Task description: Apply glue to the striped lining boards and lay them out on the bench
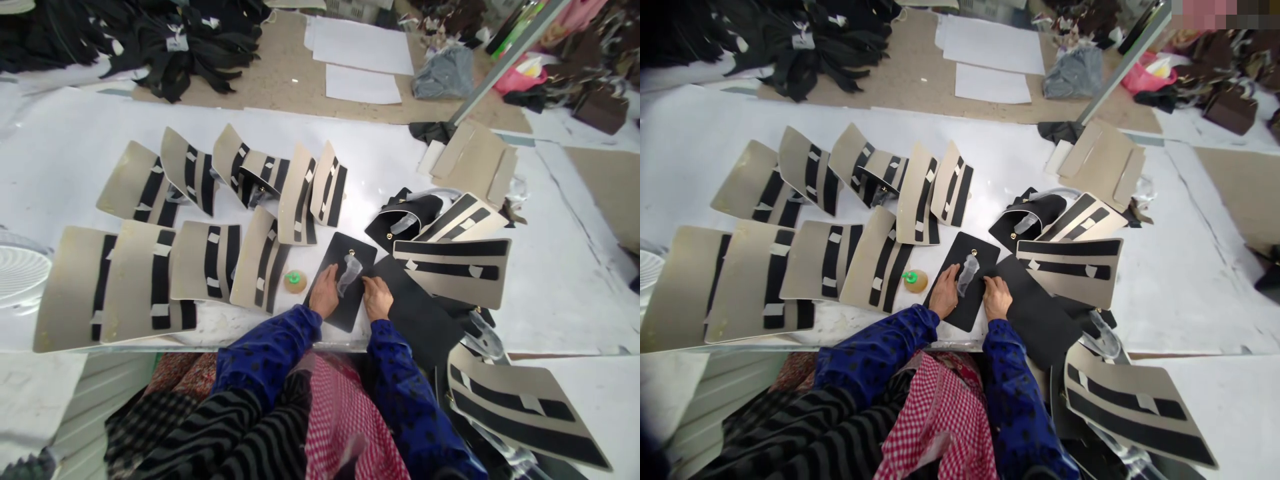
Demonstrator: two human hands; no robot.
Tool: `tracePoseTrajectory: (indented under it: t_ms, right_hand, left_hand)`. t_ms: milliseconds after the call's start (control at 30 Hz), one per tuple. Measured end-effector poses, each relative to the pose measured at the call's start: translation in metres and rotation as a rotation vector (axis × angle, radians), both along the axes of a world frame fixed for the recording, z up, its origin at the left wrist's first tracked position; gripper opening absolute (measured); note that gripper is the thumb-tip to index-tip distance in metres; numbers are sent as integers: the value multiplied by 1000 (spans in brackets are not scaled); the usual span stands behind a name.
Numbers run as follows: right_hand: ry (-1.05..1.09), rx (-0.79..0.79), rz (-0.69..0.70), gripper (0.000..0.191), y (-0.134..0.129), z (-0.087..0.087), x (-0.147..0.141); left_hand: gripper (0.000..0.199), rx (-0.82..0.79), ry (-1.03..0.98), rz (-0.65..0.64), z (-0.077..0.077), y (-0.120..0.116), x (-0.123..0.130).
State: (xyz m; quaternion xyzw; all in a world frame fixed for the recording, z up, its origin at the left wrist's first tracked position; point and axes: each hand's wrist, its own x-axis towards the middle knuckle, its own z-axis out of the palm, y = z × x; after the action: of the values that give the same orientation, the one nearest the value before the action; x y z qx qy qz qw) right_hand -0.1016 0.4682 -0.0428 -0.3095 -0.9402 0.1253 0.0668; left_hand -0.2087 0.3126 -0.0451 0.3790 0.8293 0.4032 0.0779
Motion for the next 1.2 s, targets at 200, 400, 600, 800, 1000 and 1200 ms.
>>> tracePoseTrajectory:
  t_ms: [200, 400, 600, 800, 1000, 1200]
  right_hand:
    - [39, 13, -93, 24, 2, 0, -11]
    - [18, 17, -85, 23, -3, 7, -8]
    - [4, 16, -72, 22, 1, 11, -15]
    - [2, 26, -83, 23, -3, 10, -18]
    - [12, 12, -48, 23, -1, 12, -18]
    - [-1, -6, -32, 22, -11, 14, -11]
  left_hand:
    - [55, -24, 6, -11, 2, 3, 1]
    - [54, -10, 6, -16, 1, 3, 0]
    - [54, -24, 4, -15, 2, 4, -1]
    - [53, -27, -3, -17, 3, 4, -2]
    - [54, -22, -2, -22, 4, 4, -1]
    - [53, -15, 0, -14, 5, 4, 0]
